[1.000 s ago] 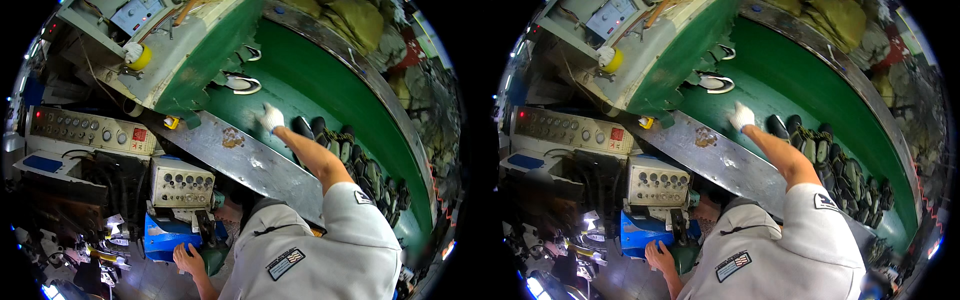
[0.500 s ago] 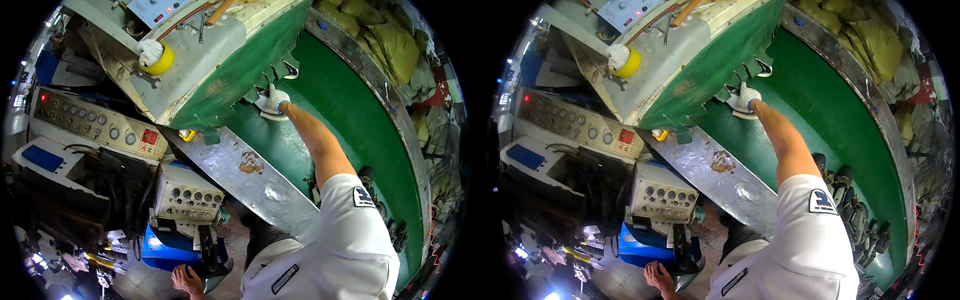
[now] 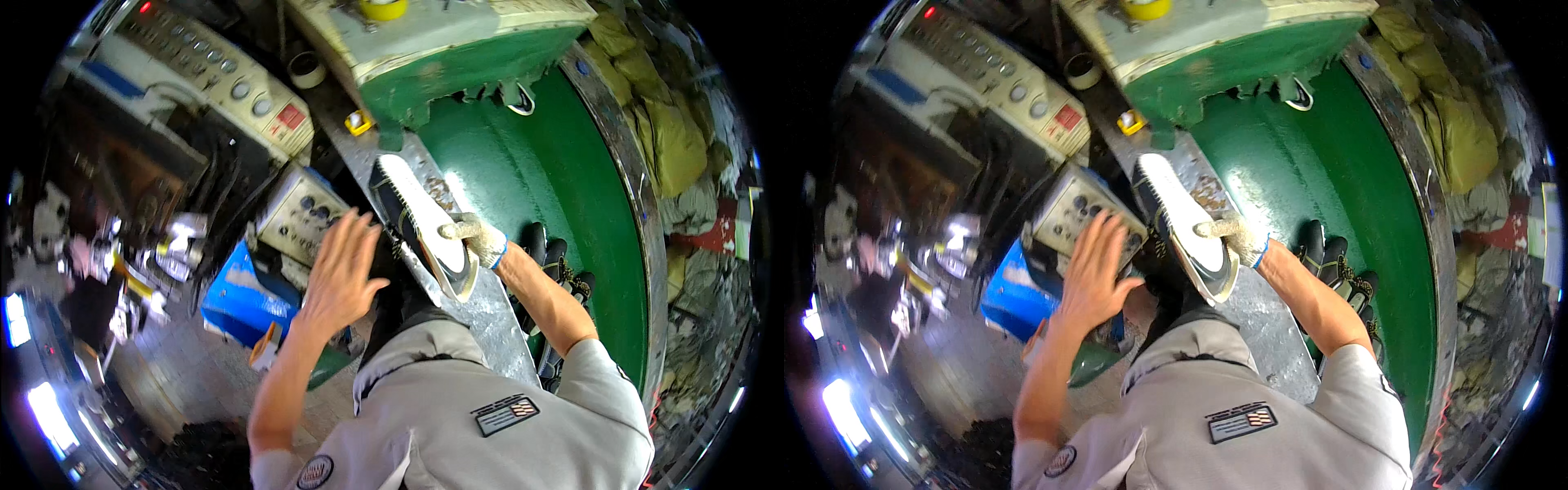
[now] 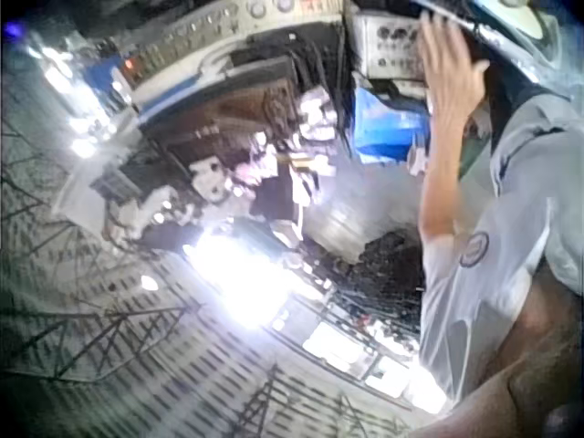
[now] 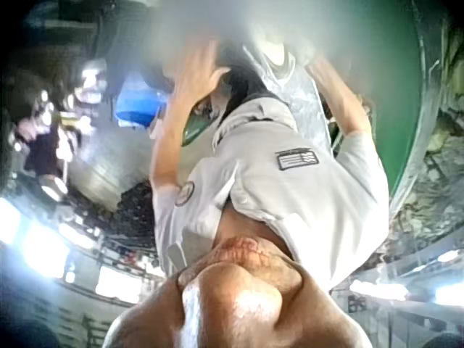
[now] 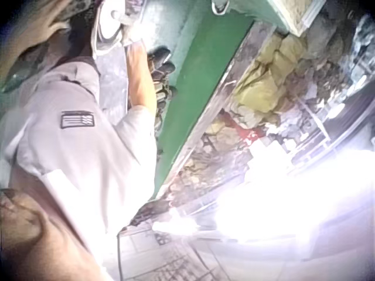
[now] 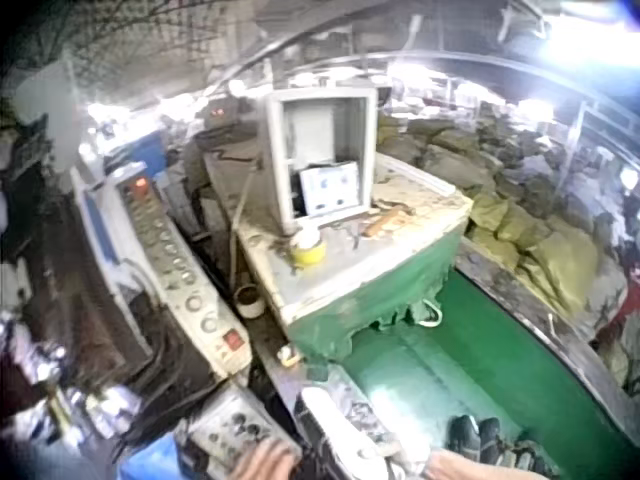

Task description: The person takes a shoe from a conveyor belt, mounts it onto a mechanical last, and operates the machine mechanism by hand before placing the shoe back on the belt.

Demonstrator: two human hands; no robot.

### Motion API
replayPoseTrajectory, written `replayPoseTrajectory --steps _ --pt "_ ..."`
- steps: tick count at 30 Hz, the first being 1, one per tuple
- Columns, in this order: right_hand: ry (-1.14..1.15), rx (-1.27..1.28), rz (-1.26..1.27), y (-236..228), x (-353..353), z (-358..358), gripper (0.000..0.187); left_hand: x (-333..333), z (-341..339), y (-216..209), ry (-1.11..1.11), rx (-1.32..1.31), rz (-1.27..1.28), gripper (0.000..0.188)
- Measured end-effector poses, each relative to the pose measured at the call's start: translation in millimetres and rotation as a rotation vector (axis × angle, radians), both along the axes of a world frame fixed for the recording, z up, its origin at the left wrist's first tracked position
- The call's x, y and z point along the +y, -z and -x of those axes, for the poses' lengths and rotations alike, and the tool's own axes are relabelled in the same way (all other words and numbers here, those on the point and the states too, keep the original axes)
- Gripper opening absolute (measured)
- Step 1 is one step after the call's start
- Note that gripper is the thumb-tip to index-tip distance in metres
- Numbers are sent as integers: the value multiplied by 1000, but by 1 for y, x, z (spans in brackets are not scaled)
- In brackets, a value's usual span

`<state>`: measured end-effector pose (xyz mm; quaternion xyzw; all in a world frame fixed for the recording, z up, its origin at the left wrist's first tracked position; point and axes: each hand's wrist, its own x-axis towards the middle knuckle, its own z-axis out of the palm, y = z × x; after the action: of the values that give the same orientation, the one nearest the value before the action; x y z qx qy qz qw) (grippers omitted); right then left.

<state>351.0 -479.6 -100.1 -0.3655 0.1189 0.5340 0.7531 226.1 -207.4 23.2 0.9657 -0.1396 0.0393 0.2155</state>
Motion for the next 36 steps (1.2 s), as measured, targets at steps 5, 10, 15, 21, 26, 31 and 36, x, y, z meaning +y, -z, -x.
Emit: replayPoseTrajectory --steps 5,10,15,21,26,31,36 --pt "-117 166 -325 -69 32 26 81 29 12 -62 256 -222 350 74" --pt "-143 -678 -123 -141 135 64 77 77 89 -102 -461 -105 1032 53" --pt "-11 -244 -317 -106 244 146 60 108 123 -41 -960 -178 1434 40" --pt "-145 2 -210 -74 305 179 44 164 188 24 -1215 -217 1168 32" --pt "-258 -6 -192 -73 347 182 47 223 202 53 -1014 -217 1849 37" --pt "-243 -350 -167 -79 383 181 32 262 206 66 -1093 -206 1773 30" --pt "-210 -369 -121 -82 411 180 52 283 204 63 -1258 -291 1739 30"
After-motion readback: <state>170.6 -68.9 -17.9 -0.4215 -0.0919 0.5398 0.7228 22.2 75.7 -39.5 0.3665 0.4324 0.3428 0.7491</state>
